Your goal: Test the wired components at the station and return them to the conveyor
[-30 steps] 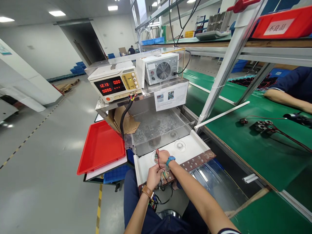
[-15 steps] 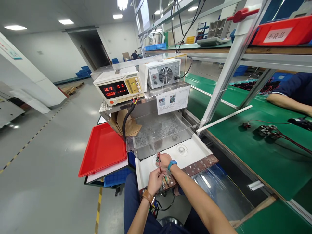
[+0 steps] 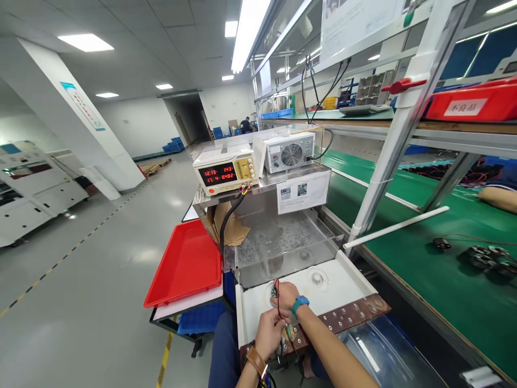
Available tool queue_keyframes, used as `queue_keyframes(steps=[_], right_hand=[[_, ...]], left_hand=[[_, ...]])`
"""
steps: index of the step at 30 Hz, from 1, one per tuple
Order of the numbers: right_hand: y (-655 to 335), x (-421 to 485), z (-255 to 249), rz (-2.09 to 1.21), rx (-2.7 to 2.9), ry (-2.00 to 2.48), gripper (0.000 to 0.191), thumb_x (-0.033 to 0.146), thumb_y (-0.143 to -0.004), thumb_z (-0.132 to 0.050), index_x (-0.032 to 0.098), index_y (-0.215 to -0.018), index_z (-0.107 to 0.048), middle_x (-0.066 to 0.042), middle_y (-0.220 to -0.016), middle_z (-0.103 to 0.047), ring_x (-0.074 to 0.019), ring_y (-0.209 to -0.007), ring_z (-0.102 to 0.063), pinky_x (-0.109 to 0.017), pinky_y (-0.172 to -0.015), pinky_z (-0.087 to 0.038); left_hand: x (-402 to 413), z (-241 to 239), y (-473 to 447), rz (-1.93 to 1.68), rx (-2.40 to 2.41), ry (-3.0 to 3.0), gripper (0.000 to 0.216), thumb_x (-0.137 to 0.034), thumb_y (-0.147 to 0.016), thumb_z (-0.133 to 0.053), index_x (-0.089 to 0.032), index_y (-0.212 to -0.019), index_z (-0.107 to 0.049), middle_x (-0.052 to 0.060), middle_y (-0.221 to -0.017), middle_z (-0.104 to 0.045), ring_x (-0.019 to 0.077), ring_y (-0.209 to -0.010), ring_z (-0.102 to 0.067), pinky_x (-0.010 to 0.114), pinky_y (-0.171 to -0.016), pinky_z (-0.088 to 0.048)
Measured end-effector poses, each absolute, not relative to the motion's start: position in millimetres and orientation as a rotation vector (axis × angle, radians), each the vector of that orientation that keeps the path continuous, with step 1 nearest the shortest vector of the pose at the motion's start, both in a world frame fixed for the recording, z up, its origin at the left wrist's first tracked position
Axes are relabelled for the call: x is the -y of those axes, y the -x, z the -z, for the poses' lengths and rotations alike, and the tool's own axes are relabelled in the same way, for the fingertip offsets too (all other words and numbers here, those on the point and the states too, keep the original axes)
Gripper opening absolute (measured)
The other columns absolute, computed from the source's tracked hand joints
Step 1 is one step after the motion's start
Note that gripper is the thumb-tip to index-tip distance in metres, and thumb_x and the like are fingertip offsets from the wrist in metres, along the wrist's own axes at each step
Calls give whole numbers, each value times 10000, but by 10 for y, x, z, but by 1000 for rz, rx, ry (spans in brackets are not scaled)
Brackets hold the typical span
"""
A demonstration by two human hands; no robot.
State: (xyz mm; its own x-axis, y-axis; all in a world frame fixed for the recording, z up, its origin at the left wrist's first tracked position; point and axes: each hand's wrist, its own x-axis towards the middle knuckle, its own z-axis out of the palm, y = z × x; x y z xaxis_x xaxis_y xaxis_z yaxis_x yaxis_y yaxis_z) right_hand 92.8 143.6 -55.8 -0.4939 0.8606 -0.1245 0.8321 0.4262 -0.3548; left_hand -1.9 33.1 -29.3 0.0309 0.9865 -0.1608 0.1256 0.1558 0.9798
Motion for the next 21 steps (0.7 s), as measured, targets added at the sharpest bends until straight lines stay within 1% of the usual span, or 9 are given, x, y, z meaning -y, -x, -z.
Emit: queue_keyframes(steps=[3,6,9,12,14,17,19,21], right_hand=[[-931,-1443,555,-568,2577,1522,313,318,-734,-572,220,-1031,-587,-99,-896,-716,-285,-884,-661,-320,-697,-430],[-919,-1422,514,-539,2531,1532,299,349,-731,-593,222,-1002,-600,-95,-882,-713,-278,-864,-661,-315,-700,-427],[-926,-1398,422,-517,2332,1580,309,438,-753,-586,216,-967,-591,-63,-827,-701,-248,-813,-656,-291,-693,-426],[-1133,-1456,287,-568,1874,1674,317,518,-806,-533,219,-907,-568,-17,-731,-659,-189,-708,-626,-249,-640,-421],[-1500,-1511,179,-589,1516,1713,350,543,-848,-472,206,-892,-555,-16,-705,-634,-170,-661,-599,-235,-594,-417],[-2406,-1493,-6,-474,1063,1706,452,600,-872,-388,178,-913,-543,-54,-748,-641,-176,-675,-592,-241,-574,-425],[-3133,-1399,-128,-331,857,1694,506,644,-852,-390,165,-908,-544,-75,-774,-649,-183,-689,-592,-252,-586,-430],[-3841,-1285,-228,-197,711,1750,544,681,-795,-460,155,-890,-562,-77,-753,-650,-187,-659,-579,-266,-584,-420]], left_hand=[[-336,303,20,-1004,-1339,-1195,133,-248,-680,-591,-171,-782,-624,56,-719,-699,220,-738,-646,339,-733,-484],[-346,314,29,-1002,-1334,-1223,177,-330,-696,-616,-176,-784,-617,56,-731,-688,221,-740,-638,347,-749,-485],[-367,333,52,-1055,-1372,-1198,345,-496,-688,-640,-179,-821,-609,60,-758,-680,232,-764,-640,361,-771,-492],[-415,363,74,-1103,-1451,-1061,587,-669,-553,-684,-175,-859,-598,75,-793,-688,256,-781,-663,371,-760,-513],[-451,399,77,-1082,-1465,-1008,685,-714,-479,-699,-175,-886,-585,89,-831,-696,264,-779,-677,371,-743,-525],[-498,482,72,-1087,-1479,-1011,700,-729,-509,-672,-183,-935,-564,89,-852,-698,255,-759,-686,364,-719,-538],[-543,539,86,-1083,-1494,-1021,678,-729,-545,-643,-193,-951,-556,81,-850,-697,254,-762,-690,366,-720,-543],[-612,580,119,-976,-1503,-987,691,-729,-513,-653,-198,-945,-562,91,-862,-703,275,-793,-694,379,-726,-550]])
